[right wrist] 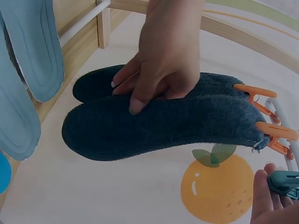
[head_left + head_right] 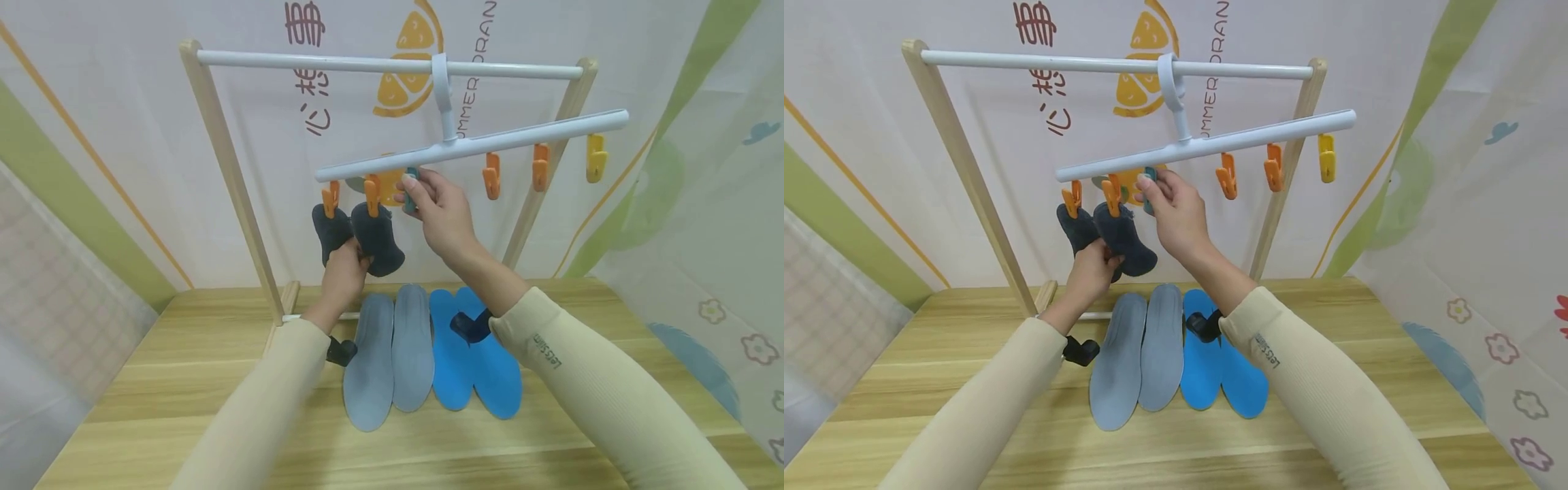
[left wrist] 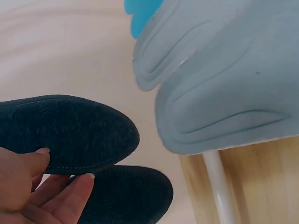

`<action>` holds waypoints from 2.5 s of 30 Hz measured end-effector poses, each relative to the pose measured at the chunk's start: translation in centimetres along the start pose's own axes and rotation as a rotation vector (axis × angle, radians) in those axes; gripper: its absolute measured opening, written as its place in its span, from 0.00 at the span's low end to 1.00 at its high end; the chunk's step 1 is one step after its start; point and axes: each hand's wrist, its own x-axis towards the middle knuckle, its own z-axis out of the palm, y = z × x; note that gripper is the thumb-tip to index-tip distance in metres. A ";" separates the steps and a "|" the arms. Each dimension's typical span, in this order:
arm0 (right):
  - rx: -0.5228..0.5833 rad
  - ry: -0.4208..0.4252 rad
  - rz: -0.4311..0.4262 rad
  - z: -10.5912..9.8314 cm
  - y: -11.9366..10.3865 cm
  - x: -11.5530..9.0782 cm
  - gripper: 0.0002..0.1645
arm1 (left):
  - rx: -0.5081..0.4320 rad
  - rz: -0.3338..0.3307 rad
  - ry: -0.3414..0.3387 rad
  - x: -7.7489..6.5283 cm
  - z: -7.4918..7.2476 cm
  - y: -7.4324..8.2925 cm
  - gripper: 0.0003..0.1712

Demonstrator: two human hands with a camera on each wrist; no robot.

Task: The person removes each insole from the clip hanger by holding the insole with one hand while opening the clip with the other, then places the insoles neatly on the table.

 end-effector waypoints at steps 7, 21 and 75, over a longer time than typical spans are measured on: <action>0.010 -0.003 -0.030 0.3 0.6 0.8 0.24 | -0.022 0.066 -0.038 0.0 -2.6 -0.3 0.09; 0.032 0.003 -0.042 0.2 2.2 1.3 0.28 | -0.132 0.042 -0.384 -3.2 -3.8 0.1 0.07; 0.017 0.153 -0.234 1.0 1.2 -2.7 0.19 | -0.554 -0.098 -0.318 -11.3 0.7 0.2 0.15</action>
